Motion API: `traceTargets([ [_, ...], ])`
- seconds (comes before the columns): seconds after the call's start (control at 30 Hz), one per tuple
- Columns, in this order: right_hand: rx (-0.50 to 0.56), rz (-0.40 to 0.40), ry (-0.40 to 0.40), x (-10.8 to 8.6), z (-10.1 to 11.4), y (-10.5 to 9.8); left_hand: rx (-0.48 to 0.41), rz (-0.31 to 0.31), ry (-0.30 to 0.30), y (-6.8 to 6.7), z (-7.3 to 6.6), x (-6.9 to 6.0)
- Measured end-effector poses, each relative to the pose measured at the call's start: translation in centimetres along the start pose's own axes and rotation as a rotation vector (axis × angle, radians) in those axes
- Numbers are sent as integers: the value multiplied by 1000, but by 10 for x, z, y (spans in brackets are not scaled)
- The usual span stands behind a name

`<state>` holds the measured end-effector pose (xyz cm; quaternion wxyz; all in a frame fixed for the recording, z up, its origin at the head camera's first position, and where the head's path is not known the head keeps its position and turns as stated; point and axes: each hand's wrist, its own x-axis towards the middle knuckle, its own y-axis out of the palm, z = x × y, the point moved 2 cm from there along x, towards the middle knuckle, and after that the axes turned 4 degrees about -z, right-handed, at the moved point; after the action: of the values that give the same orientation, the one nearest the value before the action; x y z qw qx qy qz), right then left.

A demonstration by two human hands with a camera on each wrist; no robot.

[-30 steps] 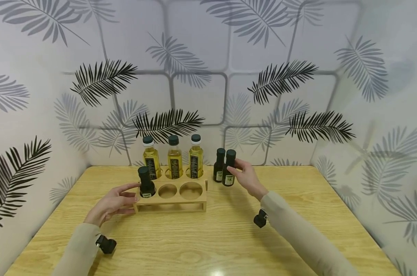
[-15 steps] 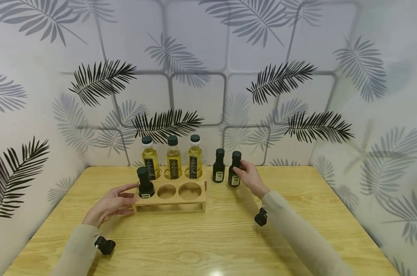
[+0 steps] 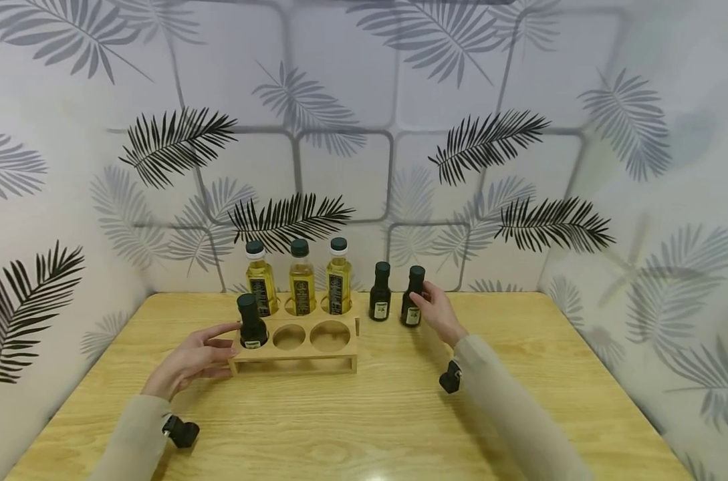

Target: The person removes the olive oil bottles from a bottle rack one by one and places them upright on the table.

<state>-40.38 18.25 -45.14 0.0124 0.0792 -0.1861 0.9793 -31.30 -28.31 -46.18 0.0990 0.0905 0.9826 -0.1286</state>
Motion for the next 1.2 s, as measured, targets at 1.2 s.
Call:
traceTargets([
  [1.2, -24, 32, -10, 13, -4, 3, 10, -5, 5, 0, 0, -1],
])
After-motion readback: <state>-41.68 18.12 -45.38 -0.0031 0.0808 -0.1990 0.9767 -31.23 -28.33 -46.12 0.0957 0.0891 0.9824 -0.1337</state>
